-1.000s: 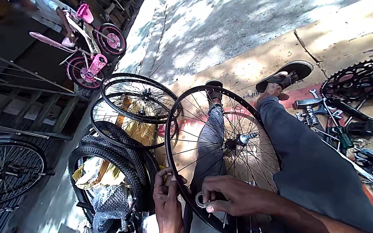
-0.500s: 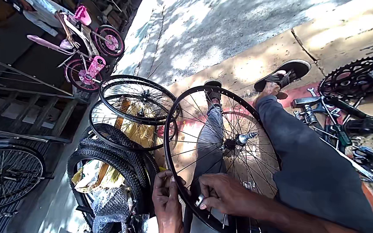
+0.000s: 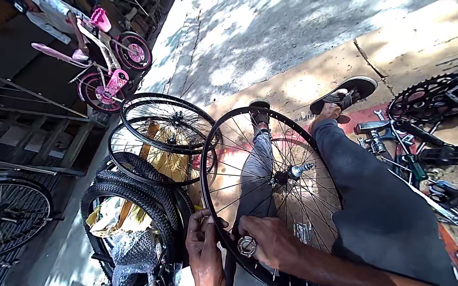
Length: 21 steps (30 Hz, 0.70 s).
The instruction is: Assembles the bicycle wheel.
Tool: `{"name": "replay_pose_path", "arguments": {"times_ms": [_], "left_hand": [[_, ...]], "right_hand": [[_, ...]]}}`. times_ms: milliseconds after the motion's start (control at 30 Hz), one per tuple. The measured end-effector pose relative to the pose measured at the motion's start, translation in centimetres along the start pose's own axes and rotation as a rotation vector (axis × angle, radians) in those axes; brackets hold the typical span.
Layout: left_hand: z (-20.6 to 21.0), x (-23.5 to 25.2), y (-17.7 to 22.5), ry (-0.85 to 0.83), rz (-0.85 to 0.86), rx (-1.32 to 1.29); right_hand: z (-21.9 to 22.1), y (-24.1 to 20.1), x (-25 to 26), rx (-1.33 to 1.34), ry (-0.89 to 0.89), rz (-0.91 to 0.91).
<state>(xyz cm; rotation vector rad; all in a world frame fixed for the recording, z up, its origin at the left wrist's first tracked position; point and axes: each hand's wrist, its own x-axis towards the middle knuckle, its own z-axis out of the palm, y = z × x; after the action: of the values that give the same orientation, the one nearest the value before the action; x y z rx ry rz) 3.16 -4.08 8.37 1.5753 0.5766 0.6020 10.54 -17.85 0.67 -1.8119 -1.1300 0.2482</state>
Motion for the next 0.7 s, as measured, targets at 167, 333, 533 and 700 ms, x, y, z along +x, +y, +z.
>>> {"name": "replay_pose_path", "arguments": {"times_ms": [167,333,533,700], "left_hand": [[-0.3,0.1,-0.2,-0.032,0.015,-0.010],[-0.1,0.0,-0.1,-0.013,-0.004,0.009],[-0.1,0.0,-0.2,-0.021,0.013,-0.005],[-0.1,0.0,-0.1,-0.038,0.018,-0.001]], "right_hand": [[-4.0,1.2,0.9,0.192,-0.485,-0.081],[-4.2,1.7,0.5,0.340,-0.395,-0.080],[-0.1,0.2,-0.1,-0.084,-0.067,-0.070],[-5.1,2.0,0.1,0.342,-0.503,-0.131]]}}
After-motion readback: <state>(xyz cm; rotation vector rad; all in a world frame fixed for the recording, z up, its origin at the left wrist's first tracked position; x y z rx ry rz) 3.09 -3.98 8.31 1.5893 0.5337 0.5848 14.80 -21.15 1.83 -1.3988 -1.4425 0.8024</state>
